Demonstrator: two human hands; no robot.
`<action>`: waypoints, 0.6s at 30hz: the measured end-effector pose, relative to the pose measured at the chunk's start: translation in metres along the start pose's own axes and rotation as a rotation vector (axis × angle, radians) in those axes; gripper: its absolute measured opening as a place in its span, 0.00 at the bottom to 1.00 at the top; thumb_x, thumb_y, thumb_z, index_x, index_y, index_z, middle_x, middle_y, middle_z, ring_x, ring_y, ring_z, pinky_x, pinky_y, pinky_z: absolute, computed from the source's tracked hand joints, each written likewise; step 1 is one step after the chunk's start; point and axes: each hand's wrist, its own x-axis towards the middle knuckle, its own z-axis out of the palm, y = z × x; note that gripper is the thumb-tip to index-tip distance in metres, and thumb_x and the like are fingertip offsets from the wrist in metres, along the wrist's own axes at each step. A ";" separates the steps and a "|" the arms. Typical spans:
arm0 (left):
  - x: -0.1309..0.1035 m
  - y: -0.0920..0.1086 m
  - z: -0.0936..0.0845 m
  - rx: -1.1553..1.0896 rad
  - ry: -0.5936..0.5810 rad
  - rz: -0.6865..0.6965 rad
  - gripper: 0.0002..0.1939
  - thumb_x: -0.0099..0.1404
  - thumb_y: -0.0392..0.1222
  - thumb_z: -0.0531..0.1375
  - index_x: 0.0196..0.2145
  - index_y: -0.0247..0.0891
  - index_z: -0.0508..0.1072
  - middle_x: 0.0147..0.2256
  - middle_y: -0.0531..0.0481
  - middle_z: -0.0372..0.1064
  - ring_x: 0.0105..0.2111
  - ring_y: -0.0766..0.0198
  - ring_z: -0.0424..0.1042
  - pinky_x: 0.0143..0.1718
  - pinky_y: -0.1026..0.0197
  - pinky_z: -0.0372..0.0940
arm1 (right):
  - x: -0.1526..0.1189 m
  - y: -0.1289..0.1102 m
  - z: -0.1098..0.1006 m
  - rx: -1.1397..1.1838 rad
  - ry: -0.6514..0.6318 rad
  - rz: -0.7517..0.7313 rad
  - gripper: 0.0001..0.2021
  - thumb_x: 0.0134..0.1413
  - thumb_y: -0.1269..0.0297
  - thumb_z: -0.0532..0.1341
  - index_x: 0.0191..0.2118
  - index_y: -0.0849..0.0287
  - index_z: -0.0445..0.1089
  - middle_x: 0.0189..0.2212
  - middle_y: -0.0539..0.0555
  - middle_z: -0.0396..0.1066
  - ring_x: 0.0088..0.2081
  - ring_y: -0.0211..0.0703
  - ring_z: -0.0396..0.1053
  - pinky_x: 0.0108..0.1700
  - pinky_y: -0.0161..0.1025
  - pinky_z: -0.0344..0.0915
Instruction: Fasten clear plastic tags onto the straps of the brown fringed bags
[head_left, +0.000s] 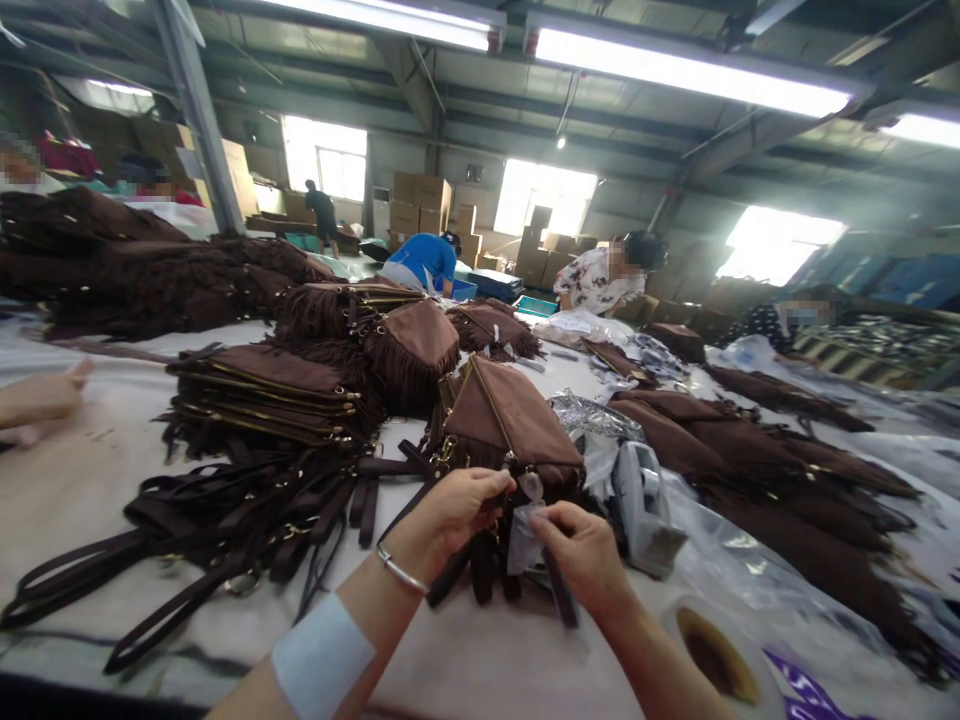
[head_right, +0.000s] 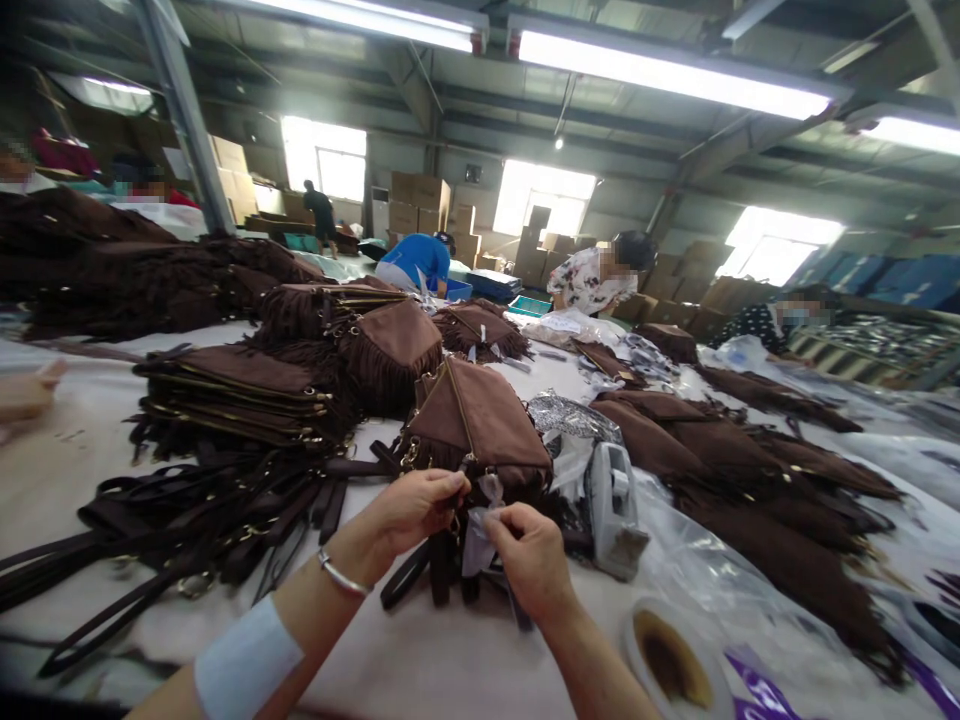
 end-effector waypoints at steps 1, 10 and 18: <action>0.001 0.003 0.002 -0.040 -0.022 -0.020 0.17 0.47 0.49 0.71 0.28 0.32 0.76 0.26 0.50 0.69 0.23 0.69 0.63 0.26 0.65 0.54 | -0.004 0.001 0.000 -0.015 -0.004 0.013 0.15 0.50 0.52 0.63 0.26 0.59 0.77 0.23 0.52 0.75 0.28 0.44 0.69 0.32 0.36 0.63; 0.002 -0.005 0.016 0.026 0.016 0.015 0.20 0.47 0.49 0.71 0.32 0.31 0.78 0.24 0.52 0.66 0.23 0.71 0.58 0.25 0.64 0.49 | -0.009 0.001 0.008 0.096 -0.064 0.117 0.17 0.50 0.51 0.62 0.33 0.60 0.80 0.28 0.54 0.78 0.32 0.48 0.73 0.34 0.37 0.66; -0.001 -0.001 0.014 0.034 0.046 0.022 0.18 0.47 0.48 0.70 0.32 0.31 0.79 0.25 0.50 0.68 0.23 0.71 0.59 0.25 0.65 0.50 | -0.013 -0.002 0.011 0.169 -0.095 0.175 0.18 0.47 0.49 0.64 0.30 0.61 0.80 0.25 0.53 0.77 0.29 0.46 0.71 0.31 0.36 0.64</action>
